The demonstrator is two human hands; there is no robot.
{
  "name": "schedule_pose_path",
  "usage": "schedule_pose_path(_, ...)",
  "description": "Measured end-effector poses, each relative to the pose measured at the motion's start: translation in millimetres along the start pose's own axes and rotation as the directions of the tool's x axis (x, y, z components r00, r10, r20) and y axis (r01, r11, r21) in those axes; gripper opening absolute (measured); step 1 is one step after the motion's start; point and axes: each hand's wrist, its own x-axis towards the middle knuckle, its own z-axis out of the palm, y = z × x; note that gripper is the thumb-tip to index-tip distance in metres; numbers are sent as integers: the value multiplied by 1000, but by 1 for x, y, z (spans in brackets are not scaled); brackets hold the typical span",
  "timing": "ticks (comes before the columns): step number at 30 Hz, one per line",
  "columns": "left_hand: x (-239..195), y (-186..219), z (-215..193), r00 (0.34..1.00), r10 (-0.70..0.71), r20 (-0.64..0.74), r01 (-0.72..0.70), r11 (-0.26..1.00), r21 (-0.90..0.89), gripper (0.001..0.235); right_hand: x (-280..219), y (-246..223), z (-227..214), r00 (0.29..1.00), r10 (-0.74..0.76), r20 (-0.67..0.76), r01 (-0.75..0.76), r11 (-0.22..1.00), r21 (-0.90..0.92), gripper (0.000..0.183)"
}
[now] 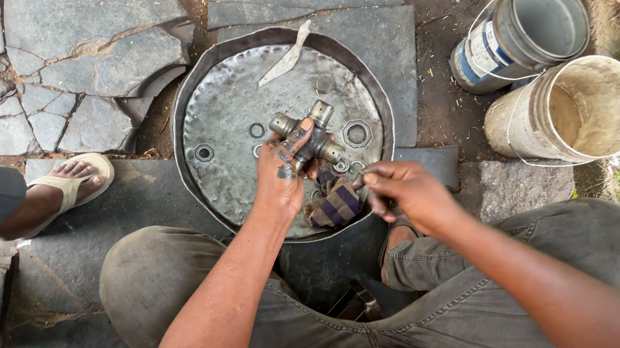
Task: The person sits on the ground and uses a screwdriver to disassemble a mechanical part, removing small components and placing them on a metal tray. They then wipe the part with a cloth and continue to manipulate it with the screwdriver.
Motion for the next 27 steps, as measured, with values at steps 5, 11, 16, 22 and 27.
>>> schedule_pose_path(5,3,2,4,999,5,54,-4,1000,-21,31,-13,-17,-18,990,4,141,-47,951,306,28)
schedule_pose_path(11,10,11,-3,998,25,-53,-24,1000,8,34,-29,-31,-29,994,35,107,-56,978,203,29)
schedule_pose_path(16,14,18,-10,998,17,-54,-21,997,-76,34,-30,-27,-38,995,36,90,-53,980,192,27)
schedule_pose_path(22,16,23,-17,998,55,-42,-62,976,-207,33,-36,-32,-40,998,-9,59,-3,980,197,30)
schedule_pose_path(27,12,19,-13,991,51,-121,-57,997,-44,32,-35,-30,-44,998,-57,8,55,990,130,28)
